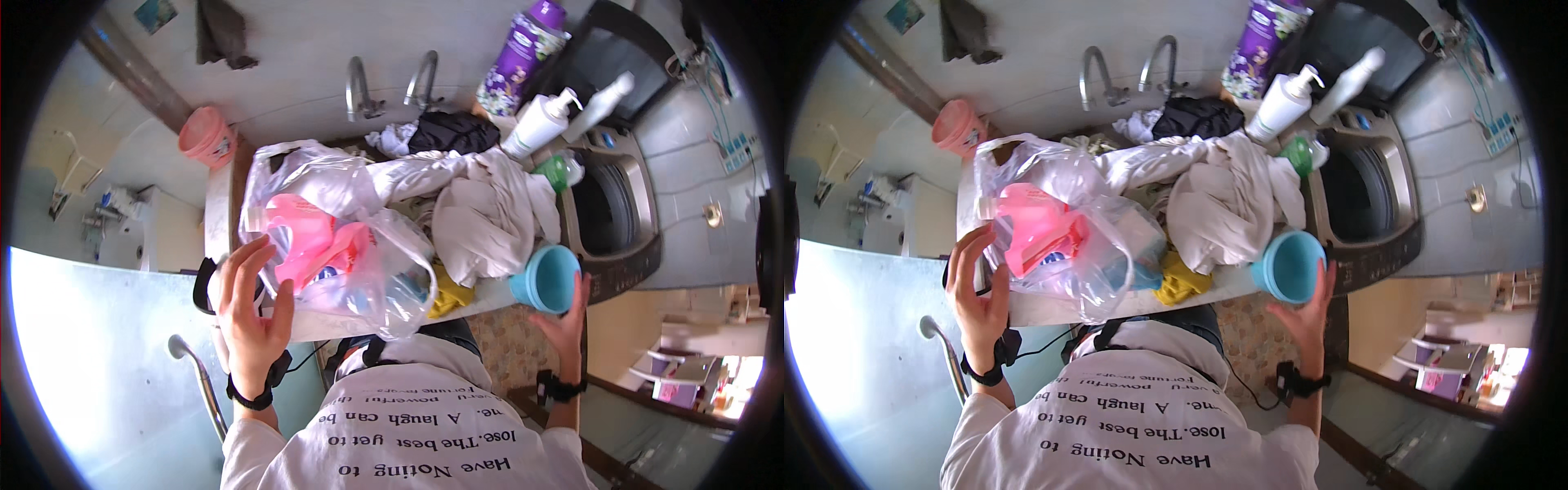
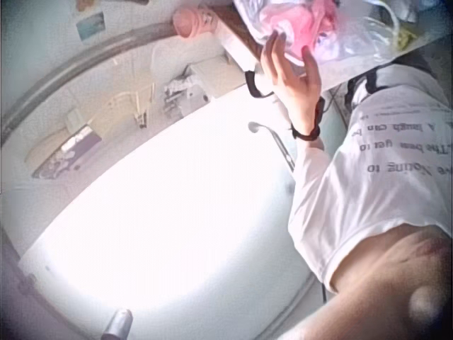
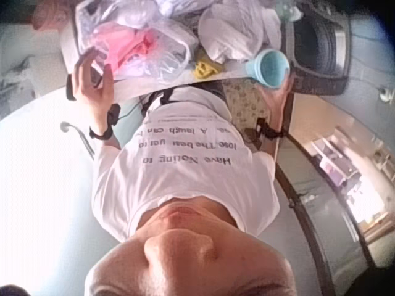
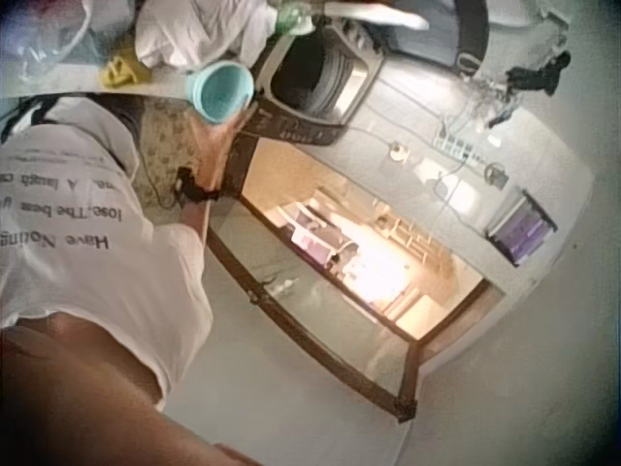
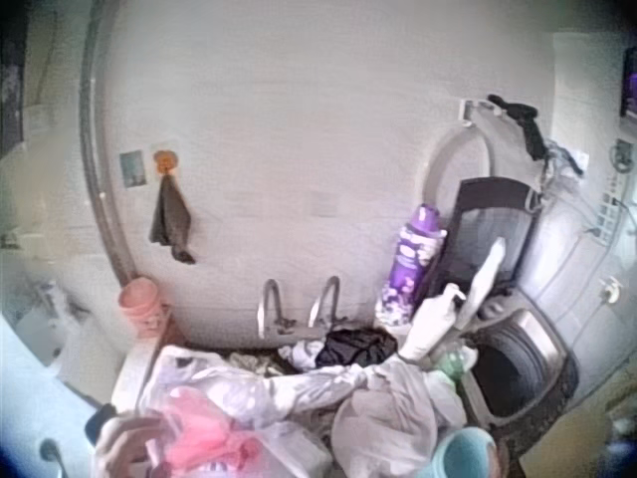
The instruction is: The person moves laundry items from a washing machine and a counter, gathers small plastic containers and a bag of laundry powder, and places them together.
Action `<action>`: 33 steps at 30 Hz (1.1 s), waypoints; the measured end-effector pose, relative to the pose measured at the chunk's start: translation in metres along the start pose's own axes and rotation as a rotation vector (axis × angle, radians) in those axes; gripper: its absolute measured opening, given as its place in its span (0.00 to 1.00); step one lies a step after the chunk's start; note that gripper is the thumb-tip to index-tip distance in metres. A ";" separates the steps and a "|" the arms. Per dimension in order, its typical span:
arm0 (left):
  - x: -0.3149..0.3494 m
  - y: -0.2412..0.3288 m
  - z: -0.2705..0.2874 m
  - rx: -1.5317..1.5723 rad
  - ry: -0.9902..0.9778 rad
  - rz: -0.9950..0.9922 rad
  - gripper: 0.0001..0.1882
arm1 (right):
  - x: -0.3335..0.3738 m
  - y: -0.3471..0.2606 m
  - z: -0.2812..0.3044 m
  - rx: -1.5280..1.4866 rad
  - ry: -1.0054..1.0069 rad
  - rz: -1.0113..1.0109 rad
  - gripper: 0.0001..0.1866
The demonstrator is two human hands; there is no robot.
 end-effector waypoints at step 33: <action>0.010 -0.055 -0.012 0.960 -0.010 0.750 0.12 | -0.131 -0.300 -0.004 -0.074 -0.091 1.160 0.07</action>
Point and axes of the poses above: each hand's wrist, its own x-axis away from the middle knuckle, its own z-axis out of the back of the hand, y = z × x, the point moved 1 cm from there along -x, towards the middle knuckle, and after that the axes turned 13 degrees about x, right-handed, at the moved point
